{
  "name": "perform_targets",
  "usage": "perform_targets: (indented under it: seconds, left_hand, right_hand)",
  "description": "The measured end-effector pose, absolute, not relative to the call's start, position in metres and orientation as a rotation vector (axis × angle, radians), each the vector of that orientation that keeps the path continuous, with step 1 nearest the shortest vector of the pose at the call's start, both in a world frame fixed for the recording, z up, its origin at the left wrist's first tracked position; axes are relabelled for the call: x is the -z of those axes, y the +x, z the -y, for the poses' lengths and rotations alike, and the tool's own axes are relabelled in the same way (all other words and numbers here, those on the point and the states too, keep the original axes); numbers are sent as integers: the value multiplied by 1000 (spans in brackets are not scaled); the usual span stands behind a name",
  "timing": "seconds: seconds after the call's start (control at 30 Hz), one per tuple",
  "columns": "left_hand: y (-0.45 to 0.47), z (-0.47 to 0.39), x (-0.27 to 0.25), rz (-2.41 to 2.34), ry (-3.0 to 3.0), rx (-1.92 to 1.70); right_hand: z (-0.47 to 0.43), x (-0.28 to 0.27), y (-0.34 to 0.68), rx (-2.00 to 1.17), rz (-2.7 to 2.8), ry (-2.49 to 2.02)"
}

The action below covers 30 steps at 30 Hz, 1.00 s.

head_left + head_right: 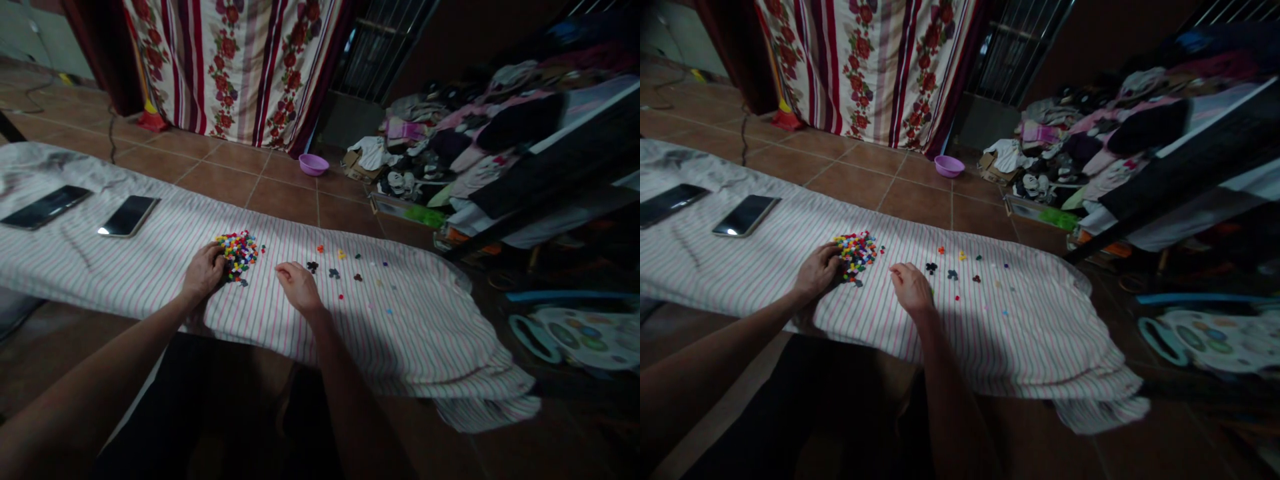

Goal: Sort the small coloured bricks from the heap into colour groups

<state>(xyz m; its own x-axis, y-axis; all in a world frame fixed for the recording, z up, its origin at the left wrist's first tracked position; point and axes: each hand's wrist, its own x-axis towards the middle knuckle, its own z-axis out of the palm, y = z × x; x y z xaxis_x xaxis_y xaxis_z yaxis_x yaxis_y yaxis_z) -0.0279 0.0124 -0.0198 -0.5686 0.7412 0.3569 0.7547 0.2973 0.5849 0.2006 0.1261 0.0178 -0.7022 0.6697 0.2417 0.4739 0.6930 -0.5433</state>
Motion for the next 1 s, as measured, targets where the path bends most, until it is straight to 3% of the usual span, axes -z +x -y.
perform_targets:
  seconds: [0.43, 1.0]
  left_hand:
    - [-31, -14, 24, 2484, -1465, 1150]
    - [-30, -14, 21, 2492, -1479, 1097]
  right_hand:
    - [-81, -23, 154, -485, 2839, -693]
    - [-89, -10, 164, -862, 2527, -641]
